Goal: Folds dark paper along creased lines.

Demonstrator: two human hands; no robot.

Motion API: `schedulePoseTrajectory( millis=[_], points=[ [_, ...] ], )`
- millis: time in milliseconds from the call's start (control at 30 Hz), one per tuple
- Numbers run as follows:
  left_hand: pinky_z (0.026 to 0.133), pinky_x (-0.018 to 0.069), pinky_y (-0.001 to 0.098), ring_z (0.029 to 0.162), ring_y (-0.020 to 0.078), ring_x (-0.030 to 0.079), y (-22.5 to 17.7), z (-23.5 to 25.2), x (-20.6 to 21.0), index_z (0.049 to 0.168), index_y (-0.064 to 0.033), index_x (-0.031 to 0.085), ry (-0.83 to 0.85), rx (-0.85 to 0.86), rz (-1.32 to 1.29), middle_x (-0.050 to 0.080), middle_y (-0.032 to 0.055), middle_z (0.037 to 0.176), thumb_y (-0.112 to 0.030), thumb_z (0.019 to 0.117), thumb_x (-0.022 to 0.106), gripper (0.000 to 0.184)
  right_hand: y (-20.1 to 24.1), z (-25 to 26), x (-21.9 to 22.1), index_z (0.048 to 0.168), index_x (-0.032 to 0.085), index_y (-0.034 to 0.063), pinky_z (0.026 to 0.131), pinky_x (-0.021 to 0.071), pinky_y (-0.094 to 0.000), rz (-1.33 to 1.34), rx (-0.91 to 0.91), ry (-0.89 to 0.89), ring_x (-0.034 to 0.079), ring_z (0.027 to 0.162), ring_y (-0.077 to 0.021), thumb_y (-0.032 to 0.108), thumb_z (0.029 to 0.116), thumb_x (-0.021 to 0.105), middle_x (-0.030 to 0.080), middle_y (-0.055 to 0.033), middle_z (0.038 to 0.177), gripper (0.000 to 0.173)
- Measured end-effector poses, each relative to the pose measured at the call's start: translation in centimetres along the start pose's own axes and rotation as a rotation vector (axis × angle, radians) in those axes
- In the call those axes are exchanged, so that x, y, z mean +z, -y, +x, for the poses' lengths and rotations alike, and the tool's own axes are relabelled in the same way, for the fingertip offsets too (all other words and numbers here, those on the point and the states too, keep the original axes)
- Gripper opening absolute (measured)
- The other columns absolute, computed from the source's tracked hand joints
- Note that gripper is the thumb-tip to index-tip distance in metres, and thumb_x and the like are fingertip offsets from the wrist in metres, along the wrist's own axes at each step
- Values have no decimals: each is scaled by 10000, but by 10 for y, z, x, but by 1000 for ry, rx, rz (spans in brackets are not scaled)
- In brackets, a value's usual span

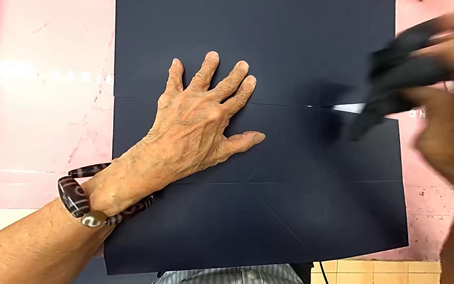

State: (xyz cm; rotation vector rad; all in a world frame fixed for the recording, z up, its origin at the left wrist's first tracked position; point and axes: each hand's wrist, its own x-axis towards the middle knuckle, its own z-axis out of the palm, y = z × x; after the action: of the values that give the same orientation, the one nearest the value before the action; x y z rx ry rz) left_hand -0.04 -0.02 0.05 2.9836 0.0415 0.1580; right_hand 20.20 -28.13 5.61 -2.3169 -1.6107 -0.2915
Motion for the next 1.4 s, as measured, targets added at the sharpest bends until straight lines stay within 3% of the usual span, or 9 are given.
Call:
schedulePoseTrajectory(
  millis=[100,167,200,267,367,467,600,1067,1400],
  points=[
    [1115,195,767,1528,455,255,-1,-1,0,1584,-136,409,-1,4,-12,343,84,1662,-718,972,317,850,60,45,44,1300,611,-67,1094,425,-535,86,-227,122,525,1344,-418,96,1041,472,545,-259,1448,336],
    [1118,198,762,1526,448,265,-1,-2,-1,1579,-136,418,-7,4,-22,347,79,1661,-708,971,331,840,71,48,70,1328,636,-31,1077,376,-600,178,-273,172,479,1353,-472,304,1057,507,554,-242,1459,450],
    [1116,204,761,1525,451,267,-1,-2,-1,1577,-133,423,-9,7,-20,348,79,1660,-708,970,326,841,73,50,76,1281,673,-21,1073,383,-576,205,-274,141,504,1322,-463,385,1041,538,590,-229,1422,490],
    [1117,206,755,1523,452,271,-2,-3,-1,1579,-125,415,-6,8,-20,353,85,1657,-712,970,327,851,72,56,87,1133,724,1,990,412,-471,258,-273,42,558,1174,-396,310,1026,596,656,-204,1262,351],
    [1116,204,759,1523,453,270,-2,-2,-2,1577,-132,422,2,-3,-20,353,81,1658,-701,972,339,835,70,65,90,1024,720,2,905,435,-378,240,-347,11,583,1029,-327,175,1021,604,668,-190,1124,208],
    [1122,218,744,1516,437,297,1,1,0,1572,-181,439,4,-23,-15,367,62,1652,-729,964,318,827,73,65,82,975,697,-20,758,452,-380,156,-389,43,592,901,-325,131,1027,580,669,-194,1018,198],
    [1121,222,738,1517,432,300,1,2,0,1584,-196,416,8,-32,-7,365,69,1652,-731,965,304,826,77,60,76,955,680,-39,690,438,-393,69,-364,53,585,863,-342,104,1033,560,646,-199,950,203],
    [1140,235,713,1530,402,290,2,-4,0,1607,-180,366,12,1,18,335,62,1668,-728,974,274,842,53,40,63,925,661,-67,683,439,-409,-29,-236,52,581,822,-350,67,1037,554,635,-209,906,205],
    [1128,217,740,1520,444,287,3,0,2,1582,-177,419,4,-24,-16,352,83,1657,-745,967,275,849,35,33,54,914,633,-76,729,453,-447,-1,-121,92,601,834,-392,94,1062,514,626,-243,877,255]
  ],
)
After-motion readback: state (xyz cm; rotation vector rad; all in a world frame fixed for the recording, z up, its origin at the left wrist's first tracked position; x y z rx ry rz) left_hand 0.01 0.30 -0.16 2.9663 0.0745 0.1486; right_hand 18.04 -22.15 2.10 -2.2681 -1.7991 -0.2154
